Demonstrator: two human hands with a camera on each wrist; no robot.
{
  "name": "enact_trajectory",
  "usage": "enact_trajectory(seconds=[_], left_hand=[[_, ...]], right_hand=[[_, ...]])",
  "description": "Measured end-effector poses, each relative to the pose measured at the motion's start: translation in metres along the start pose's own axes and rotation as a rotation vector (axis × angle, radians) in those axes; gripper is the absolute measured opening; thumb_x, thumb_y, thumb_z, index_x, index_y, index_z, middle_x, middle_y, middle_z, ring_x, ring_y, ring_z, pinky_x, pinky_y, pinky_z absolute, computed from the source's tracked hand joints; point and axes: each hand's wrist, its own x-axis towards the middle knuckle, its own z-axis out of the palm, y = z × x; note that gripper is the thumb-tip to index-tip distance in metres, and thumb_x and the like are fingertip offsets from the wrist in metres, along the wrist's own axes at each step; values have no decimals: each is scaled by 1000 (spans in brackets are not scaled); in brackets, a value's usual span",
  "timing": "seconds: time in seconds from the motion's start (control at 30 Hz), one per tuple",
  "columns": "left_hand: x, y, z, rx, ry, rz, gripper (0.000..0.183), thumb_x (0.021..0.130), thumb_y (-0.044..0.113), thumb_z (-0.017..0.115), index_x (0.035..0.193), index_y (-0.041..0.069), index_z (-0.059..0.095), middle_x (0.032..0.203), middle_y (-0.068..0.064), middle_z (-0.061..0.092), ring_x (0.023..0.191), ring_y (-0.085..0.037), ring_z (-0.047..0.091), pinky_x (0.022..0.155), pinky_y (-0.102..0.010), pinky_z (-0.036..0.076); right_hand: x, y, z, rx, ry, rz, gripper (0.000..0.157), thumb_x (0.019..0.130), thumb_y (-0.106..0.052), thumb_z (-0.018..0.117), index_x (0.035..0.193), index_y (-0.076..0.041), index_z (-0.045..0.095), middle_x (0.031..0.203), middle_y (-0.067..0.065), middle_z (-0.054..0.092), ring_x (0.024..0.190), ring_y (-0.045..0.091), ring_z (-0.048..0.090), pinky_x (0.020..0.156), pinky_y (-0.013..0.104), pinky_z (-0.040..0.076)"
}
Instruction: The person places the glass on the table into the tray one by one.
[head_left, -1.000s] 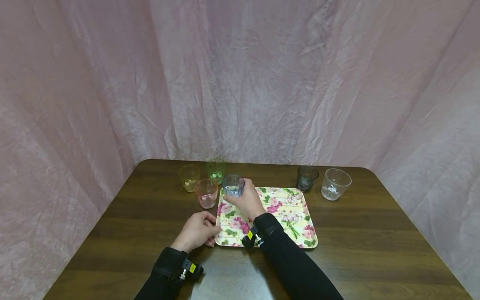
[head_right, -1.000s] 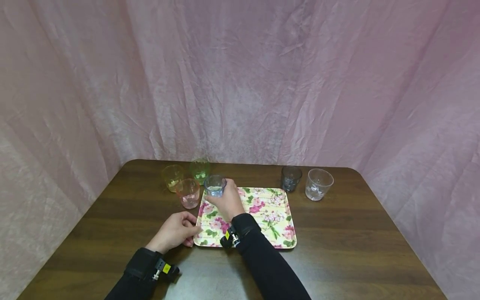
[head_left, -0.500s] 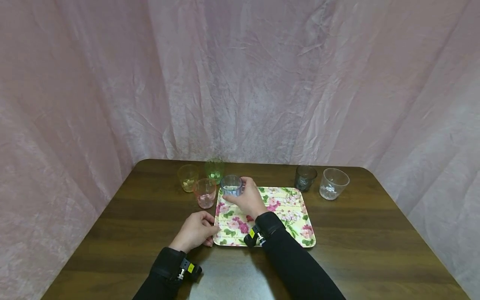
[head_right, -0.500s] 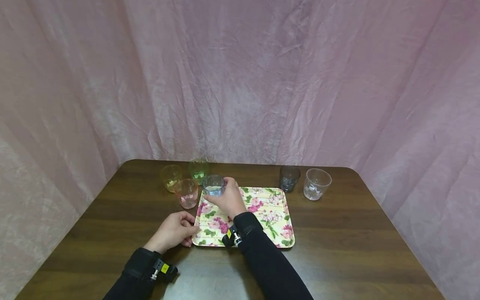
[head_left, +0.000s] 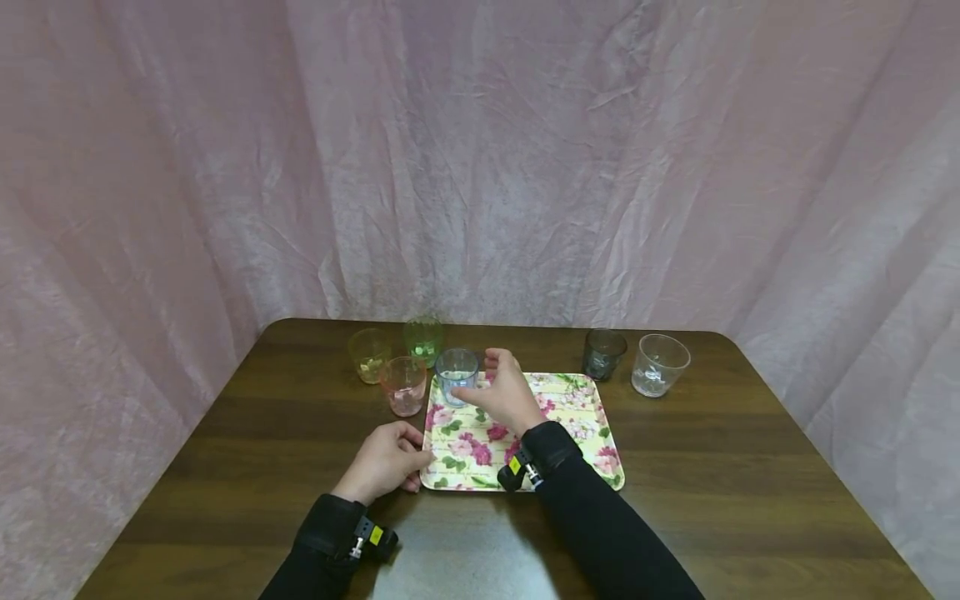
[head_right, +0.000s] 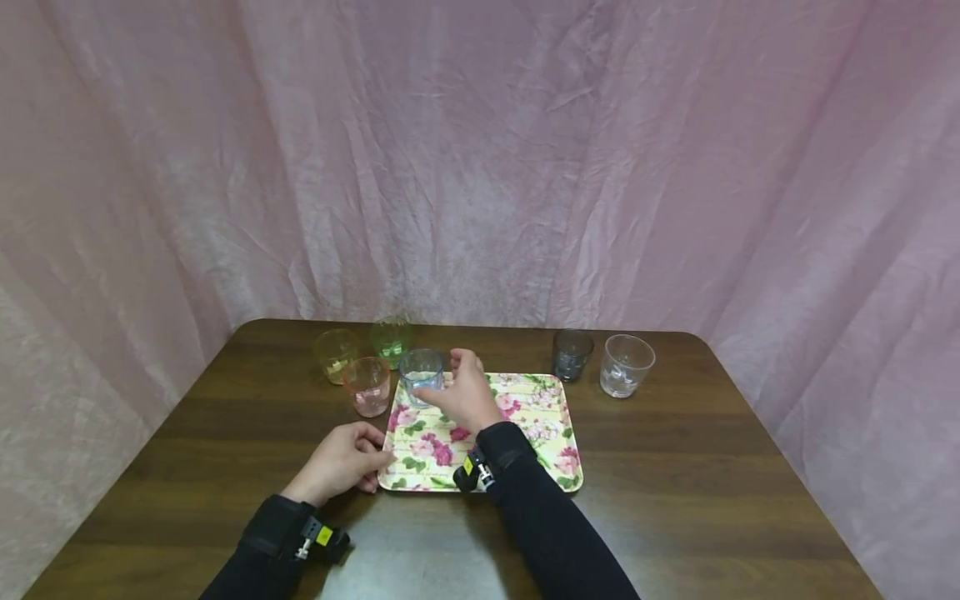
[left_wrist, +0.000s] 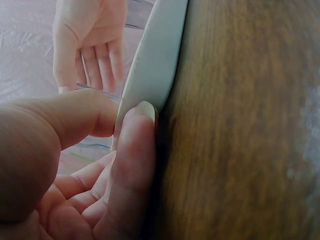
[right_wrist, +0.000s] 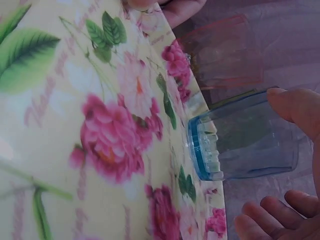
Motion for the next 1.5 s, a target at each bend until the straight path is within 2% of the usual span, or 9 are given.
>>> enact_trajectory(seconds=[0.23,0.63,1.07,1.5], left_hand=[[1,-1,1,15,4,-6,22,88,4,74,103,-4,60,71,-12,62,51,-20,62,46,-32,58],[1,-1,0,-11,-2,-5,22,89,2,72,104,-6,58,70,-13,63,51,-21,62,46,-33,59],[0,0,0,-7,-1,3,21,89,2,72,103,-6,58,70,-13,63,51,-22,62,46,-32,58],[0,1,1,3,1,-10,21,89,2,73,103,-5,59,72,-13,63,51,-21,62,46,-32,58]], right_hand=[[-7,-1,-12,-6,8,-30,93,79,-44,84,148,-10,31,139,12,40,125,28,43,95,42,48],[-14,5,-31,74,2,-46,89,84,-40,81,150,-11,28,142,11,36,130,25,38,98,41,45],[-18,13,-51,47,33,-55,87,86,-38,80,149,-9,28,142,12,37,128,27,39,100,42,44],[-24,22,-65,45,75,-29,85,86,-38,80,148,-9,30,141,12,38,127,24,41,102,43,43]])
